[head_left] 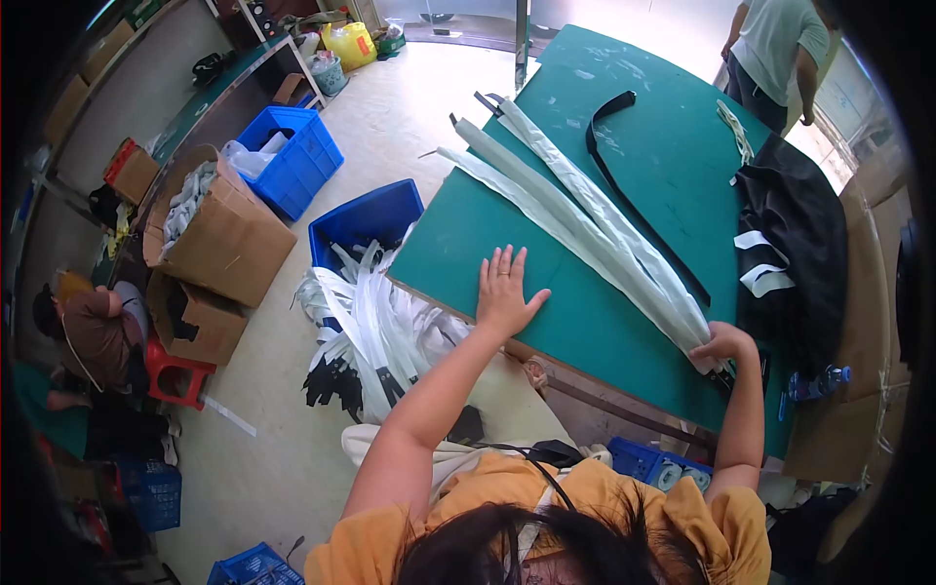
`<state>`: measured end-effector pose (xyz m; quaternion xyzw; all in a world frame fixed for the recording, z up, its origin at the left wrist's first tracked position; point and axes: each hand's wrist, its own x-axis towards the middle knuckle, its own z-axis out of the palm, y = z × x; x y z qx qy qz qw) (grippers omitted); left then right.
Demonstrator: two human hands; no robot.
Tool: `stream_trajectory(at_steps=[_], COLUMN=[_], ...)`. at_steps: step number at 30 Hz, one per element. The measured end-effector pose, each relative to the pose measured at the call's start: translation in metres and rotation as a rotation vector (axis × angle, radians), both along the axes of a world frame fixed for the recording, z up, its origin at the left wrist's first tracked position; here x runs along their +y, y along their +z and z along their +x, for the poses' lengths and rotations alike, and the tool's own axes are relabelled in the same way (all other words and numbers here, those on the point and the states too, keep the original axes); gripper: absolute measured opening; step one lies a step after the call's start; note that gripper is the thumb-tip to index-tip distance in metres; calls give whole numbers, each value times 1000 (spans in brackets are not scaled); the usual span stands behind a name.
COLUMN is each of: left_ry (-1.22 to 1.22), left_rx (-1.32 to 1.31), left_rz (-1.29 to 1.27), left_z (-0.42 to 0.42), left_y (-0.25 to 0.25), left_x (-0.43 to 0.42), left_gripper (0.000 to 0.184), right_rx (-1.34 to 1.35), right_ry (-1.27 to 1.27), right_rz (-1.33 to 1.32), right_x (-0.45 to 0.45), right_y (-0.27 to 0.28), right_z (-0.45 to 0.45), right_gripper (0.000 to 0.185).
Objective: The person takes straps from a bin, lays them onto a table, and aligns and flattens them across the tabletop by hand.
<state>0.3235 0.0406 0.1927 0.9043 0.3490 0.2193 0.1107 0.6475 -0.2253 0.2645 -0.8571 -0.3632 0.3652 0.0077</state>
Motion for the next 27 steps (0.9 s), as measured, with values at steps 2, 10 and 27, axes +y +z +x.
stream_trajectory(at_steps=[2,10,27], left_ry=[6,-105,-1333], left_rx=[-40,-262,-1027], left_rz=[-11,-245,-690], left_z=[0,-21,-166], left_y=[-3,7,300], left_x=[1,-5,-148], left_gripper=[75,50,9], right_rx=[-418,-696,-1054], right_ry=[83,96,-124], right_rz=[-154,613,676], right_x=[20,114,130], right_y=[32,-50,-45], right_z=[-9,48,83], right_gripper=[53,19,34])
